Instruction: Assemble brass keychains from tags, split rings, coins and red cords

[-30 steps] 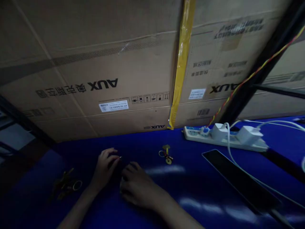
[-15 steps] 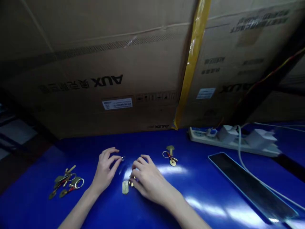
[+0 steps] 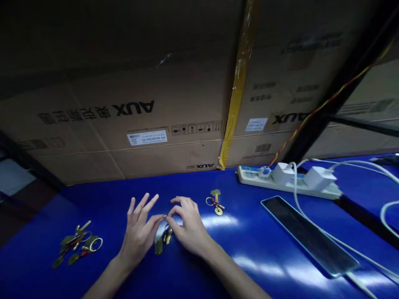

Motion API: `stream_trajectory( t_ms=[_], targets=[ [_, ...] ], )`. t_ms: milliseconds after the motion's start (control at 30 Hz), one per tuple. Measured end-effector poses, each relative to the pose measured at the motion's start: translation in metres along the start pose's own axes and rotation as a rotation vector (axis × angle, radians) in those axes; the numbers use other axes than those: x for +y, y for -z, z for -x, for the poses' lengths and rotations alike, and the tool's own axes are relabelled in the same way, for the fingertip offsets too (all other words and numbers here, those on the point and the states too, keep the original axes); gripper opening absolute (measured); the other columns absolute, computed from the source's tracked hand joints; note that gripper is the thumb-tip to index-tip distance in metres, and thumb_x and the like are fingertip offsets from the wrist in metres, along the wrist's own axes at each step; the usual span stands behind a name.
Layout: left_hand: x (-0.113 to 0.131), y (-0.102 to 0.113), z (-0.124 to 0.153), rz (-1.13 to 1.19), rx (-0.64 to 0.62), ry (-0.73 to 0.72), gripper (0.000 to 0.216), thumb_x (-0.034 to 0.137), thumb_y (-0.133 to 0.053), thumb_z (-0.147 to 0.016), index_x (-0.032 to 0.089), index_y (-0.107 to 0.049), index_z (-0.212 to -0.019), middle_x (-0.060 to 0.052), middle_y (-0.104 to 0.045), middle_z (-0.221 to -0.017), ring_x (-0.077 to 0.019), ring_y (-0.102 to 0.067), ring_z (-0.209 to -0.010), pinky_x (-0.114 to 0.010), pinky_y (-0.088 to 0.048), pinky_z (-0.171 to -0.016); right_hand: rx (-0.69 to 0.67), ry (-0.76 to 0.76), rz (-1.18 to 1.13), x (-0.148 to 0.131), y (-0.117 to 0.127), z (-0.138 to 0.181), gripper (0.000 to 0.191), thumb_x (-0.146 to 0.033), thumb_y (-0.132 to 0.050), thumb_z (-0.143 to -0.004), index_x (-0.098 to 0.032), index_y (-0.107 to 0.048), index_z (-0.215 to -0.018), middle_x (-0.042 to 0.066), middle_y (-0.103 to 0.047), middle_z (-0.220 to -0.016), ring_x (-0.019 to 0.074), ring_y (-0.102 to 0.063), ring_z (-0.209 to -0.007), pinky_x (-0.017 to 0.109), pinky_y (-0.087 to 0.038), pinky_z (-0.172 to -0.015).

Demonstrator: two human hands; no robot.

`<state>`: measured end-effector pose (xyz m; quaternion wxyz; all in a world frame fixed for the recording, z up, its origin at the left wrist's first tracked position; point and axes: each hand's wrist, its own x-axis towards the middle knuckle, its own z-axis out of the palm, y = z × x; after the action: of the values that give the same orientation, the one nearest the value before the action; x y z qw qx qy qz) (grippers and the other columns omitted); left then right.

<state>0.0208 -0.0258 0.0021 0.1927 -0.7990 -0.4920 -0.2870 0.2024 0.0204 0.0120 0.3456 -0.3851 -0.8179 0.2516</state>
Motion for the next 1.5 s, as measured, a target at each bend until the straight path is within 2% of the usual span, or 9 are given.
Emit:
stream_trajectory(
  t_ms=[167, 233, 500, 733, 900, 1100, 1233, 1400, 1500],
  targets=[
    [0.002, -0.005, 0.001, 0.022, 0.02, 0.01, 0.016, 0.018, -0.051, -0.092, 0.02, -0.066, -0.098, -0.011, -0.049, -0.141, -0.0293, -0.031, -0.138, -0.061, -0.019, -0.112, 0.086, 0.069, 0.242, 0.001, -0.007, 0.003, 0.008, -0.023, -0.056, -0.085, -0.021, -0.062, -0.081, 0.009, -0.048, -0.138, 0.0325, -0.024, -0.139, 0.062, -0.018, -0.108],
    [0.002, -0.005, 0.001, 0.04, 0.035, 0.019, 0.017, 0.018, -0.05, -0.092, 0.02, -0.066, -0.097, -0.01, -0.05, -0.14, -0.0285, -0.033, -0.137, -0.06, -0.02, -0.112, 0.103, 0.083, 0.309, 0.0, -0.008, 0.003, 0.009, -0.021, -0.054, -0.085, -0.02, -0.062, -0.08, 0.009, -0.044, -0.143, 0.0332, -0.017, -0.141, 0.064, -0.017, -0.108],
    [0.001, -0.001, 0.001, 0.198, 0.049, 0.052, 0.017, 0.014, -0.052, -0.09, 0.023, -0.065, -0.096, -0.008, -0.05, -0.137, -0.0264, -0.031, -0.137, -0.06, -0.019, -0.113, 0.003, 0.02, 0.253, 0.007, -0.01, 0.005, 0.008, -0.02, -0.056, -0.084, -0.02, -0.064, -0.082, 0.01, -0.048, -0.139, 0.0335, -0.022, -0.14, 0.062, -0.022, -0.108],
    [-0.007, -0.004, 0.0, 0.523, 0.142, 0.478, 0.016, 0.023, -0.052, -0.091, 0.023, -0.066, -0.083, -0.005, -0.051, -0.135, -0.0268, -0.031, -0.137, -0.056, -0.029, -0.109, -0.141, 0.119, 0.147, 0.009, 0.005, 0.001, 0.014, -0.02, -0.059, -0.085, -0.024, -0.067, -0.095, 0.007, -0.057, -0.126, 0.0268, -0.038, -0.13, 0.05, -0.033, -0.104],
    [-0.021, -0.008, -0.001, 0.54, 0.169, 0.594, 0.015, 0.027, -0.054, -0.09, 0.024, -0.066, -0.083, -0.006, -0.054, -0.13, -0.0278, -0.037, -0.133, -0.056, -0.031, -0.108, -0.289, 0.172, 0.234, 0.009, 0.012, -0.002, 0.007, -0.021, -0.064, -0.081, -0.024, -0.069, -0.084, 0.005, -0.06, -0.119, 0.0287, -0.042, -0.126, 0.056, -0.022, -0.108],
    [-0.016, -0.008, 0.001, 0.3, 0.138, 0.324, 0.015, 0.019, -0.053, -0.09, 0.024, -0.067, -0.088, -0.005, -0.053, -0.13, -0.0268, -0.034, -0.135, -0.058, -0.024, -0.11, -0.289, 0.178, 0.225, 0.009, 0.011, -0.002, 0.008, -0.023, -0.063, -0.083, -0.024, -0.068, -0.088, 0.006, -0.059, -0.122, 0.0275, -0.043, -0.125, 0.054, -0.025, -0.107],
    [-0.013, -0.006, 0.0, 0.186, 0.097, 0.228, 0.015, 0.017, -0.053, -0.09, 0.024, -0.066, -0.092, -0.007, -0.053, -0.13, -0.0271, -0.036, -0.134, -0.059, -0.026, -0.109, -0.287, 0.218, 0.216, 0.009, 0.01, -0.002, 0.008, -0.02, -0.061, -0.083, -0.023, -0.068, -0.085, 0.006, -0.061, -0.115, 0.0269, -0.045, -0.123, 0.055, -0.023, -0.108],
    [-0.008, -0.003, -0.002, 0.078, 0.108, 0.077, 0.014, 0.016, -0.054, -0.09, 0.021, -0.066, -0.093, -0.008, -0.059, -0.127, -0.0266, -0.043, -0.13, -0.056, -0.029, -0.108, -0.073, 0.21, 0.091, 0.009, 0.011, -0.004, 0.008, -0.025, -0.059, -0.088, -0.024, -0.067, -0.087, 0.006, -0.061, -0.109, 0.0238, -0.051, -0.112, 0.044, -0.039, -0.096],
    [0.001, -0.004, -0.002, 0.049, 0.121, 0.022, 0.014, 0.016, -0.053, -0.091, 0.021, -0.065, -0.096, -0.008, -0.06, -0.127, -0.0255, -0.045, -0.129, -0.055, -0.026, -0.11, 0.013, 0.177, 0.072, 0.009, 0.009, -0.006, 0.008, -0.026, -0.06, -0.088, -0.023, -0.067, -0.085, 0.005, -0.062, -0.103, 0.023, -0.054, -0.104, 0.042, -0.041, -0.089]
  ],
)
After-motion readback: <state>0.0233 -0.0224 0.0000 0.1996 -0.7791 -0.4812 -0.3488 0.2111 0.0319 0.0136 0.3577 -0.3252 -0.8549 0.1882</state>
